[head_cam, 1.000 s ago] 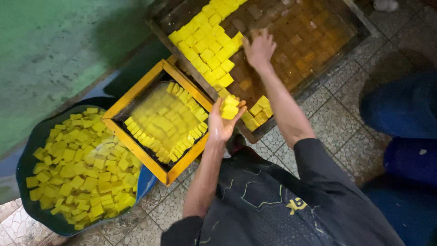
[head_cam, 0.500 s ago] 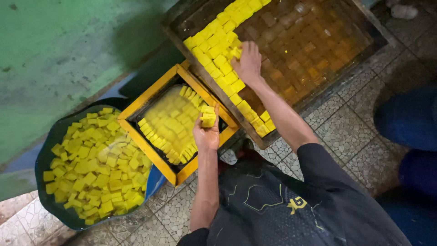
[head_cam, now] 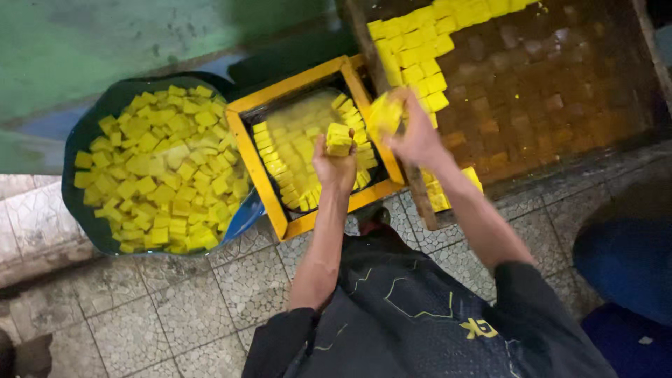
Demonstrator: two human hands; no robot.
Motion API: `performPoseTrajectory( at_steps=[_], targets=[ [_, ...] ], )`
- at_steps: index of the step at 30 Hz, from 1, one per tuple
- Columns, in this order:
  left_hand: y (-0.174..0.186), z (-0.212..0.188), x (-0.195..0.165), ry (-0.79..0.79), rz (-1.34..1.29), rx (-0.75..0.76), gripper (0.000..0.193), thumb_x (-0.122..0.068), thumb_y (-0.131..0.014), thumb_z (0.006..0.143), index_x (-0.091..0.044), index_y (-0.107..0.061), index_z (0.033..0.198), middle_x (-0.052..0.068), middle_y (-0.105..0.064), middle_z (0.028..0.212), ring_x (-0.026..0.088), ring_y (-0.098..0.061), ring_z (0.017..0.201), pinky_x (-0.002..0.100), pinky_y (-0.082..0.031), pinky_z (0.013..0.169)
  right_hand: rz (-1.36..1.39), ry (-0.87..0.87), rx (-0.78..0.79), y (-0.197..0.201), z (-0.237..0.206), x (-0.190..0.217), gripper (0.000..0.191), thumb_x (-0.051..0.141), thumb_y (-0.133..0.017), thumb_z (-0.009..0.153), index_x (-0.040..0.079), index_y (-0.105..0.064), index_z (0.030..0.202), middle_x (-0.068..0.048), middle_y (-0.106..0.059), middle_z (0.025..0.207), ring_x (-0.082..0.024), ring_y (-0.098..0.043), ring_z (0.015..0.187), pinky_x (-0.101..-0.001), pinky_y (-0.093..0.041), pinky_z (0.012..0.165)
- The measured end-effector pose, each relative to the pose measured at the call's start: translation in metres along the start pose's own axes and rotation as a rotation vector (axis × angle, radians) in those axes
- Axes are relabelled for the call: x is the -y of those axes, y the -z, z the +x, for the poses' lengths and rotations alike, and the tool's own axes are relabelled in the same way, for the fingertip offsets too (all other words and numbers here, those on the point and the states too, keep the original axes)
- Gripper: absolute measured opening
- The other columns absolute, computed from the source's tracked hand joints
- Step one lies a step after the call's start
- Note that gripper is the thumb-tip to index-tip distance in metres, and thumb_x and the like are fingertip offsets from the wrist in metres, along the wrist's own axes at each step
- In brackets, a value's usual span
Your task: The person picks yellow tofu cubes from a large wooden tray and places them one at a time into a square yellow-framed tray filled with water, arranging them in rows. They occasionally dip cubes in the water and continue filling the frame from the pile of tofu cubes.
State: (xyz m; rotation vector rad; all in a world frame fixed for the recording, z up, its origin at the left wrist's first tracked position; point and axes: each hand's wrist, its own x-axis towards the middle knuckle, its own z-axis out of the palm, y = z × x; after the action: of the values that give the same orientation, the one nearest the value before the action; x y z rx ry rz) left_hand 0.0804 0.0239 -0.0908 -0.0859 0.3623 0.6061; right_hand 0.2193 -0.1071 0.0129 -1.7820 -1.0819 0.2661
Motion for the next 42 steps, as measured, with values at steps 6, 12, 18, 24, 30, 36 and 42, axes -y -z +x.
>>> performPoseTrajectory(
  at_steps=[6, 12, 18, 24, 30, 36, 42],
  targets=[
    [-0.001, -0.012, -0.034, 0.013, -0.006, 0.102, 0.075, -0.062, -0.050, 0.099, 0.005, -0.056, 0.133, 0.022, -0.067, 0.118, 0.035, -0.066, 0.103, 0.045, -0.056, 0.089, -0.342, 0.015, 0.103, -0.073, -0.026, 0.079, 0.068, 0.045, -0.085, 0.086, 0.015, -0.054, 0.137, -0.015, -0.063, 0.118, -0.026, -0.066, 0.098, -0.0395, -0.058, 0.081],
    [0.004, -0.007, -0.088, 0.055, 0.610, -0.066, 0.070, -0.060, -0.038, 0.102, -0.008, -0.049, 0.148, 0.013, -0.059, 0.132, 0.030, -0.062, 0.108, 0.047, -0.057, 0.079, 0.210, -0.700, 0.296, -0.150, 0.011, 0.066, 0.095, 0.044, -0.063, 0.093, 0.016, -0.004, 0.162, -0.008, -0.070, 0.100, -0.020, -0.065, 0.052, -0.0326, -0.051, 0.041],
    [-0.005, -0.014, -0.145, -0.203, 0.709, 0.026, 0.072, -0.060, -0.033, 0.107, -0.012, -0.033, 0.161, 0.008, -0.036, 0.166, 0.025, -0.035, 0.153, 0.043, -0.026, 0.124, 0.919, -0.919, -0.005, -0.219, 0.047, 0.046, 0.091, 0.032, -0.071, 0.091, 0.018, -0.018, 0.163, -0.003, -0.069, 0.110, -0.013, -0.069, 0.067, -0.0311, -0.052, 0.046],
    [0.005, -0.057, -0.177, -0.276, 0.535, 0.098, 0.071, -0.055, -0.036, 0.106, -0.005, -0.037, 0.158, 0.016, -0.043, 0.158, 0.032, -0.040, 0.147, 0.052, -0.032, 0.120, 0.833, -0.982, -0.306, -0.239, 0.082, 0.044, 0.100, 0.016, -0.067, 0.090, 0.028, 0.010, 0.154, -0.005, -0.066, 0.109, -0.028, -0.074, 0.066, -0.0378, -0.057, 0.051],
    [0.014, -0.069, -0.202, -0.281, 0.500, 0.132, 0.061, -0.044, -0.043, 0.107, -0.005, -0.045, 0.154, 0.012, -0.051, 0.153, 0.030, -0.049, 0.141, 0.047, -0.037, 0.118, 0.543, -0.777, 0.041, -0.240, 0.101, 0.039, 0.052, 0.016, -0.071, 0.104, 0.002, -0.050, 0.149, -0.013, -0.074, 0.109, -0.017, -0.077, 0.076, -0.0333, -0.064, 0.058],
    [0.033, -0.081, -0.207, -0.264, 0.497, 0.122, 0.059, -0.043, -0.041, 0.108, -0.004, -0.047, 0.152, 0.014, -0.056, 0.148, 0.030, -0.053, 0.135, 0.045, -0.041, 0.116, 0.237, -0.722, 0.079, -0.167, 0.079, 0.025, 0.079, 0.020, -0.076, 0.089, 0.016, -0.028, 0.152, -0.007, -0.072, 0.091, -0.015, -0.072, 0.068, -0.0337, -0.059, 0.054],
    [0.036, -0.094, -0.209, -0.261, 0.484, -0.011, 0.056, -0.042, -0.041, 0.107, -0.005, -0.051, 0.146, 0.013, -0.060, 0.138, 0.030, -0.056, 0.127, 0.045, -0.044, 0.110, -0.779, -0.415, -0.723, -0.015, 0.012, -0.029, 0.034, 0.023, -0.073, 0.090, 0.005, -0.069, 0.119, -0.016, -0.070, 0.103, -0.032, -0.067, 0.093, -0.0434, -0.052, 0.076]
  ],
)
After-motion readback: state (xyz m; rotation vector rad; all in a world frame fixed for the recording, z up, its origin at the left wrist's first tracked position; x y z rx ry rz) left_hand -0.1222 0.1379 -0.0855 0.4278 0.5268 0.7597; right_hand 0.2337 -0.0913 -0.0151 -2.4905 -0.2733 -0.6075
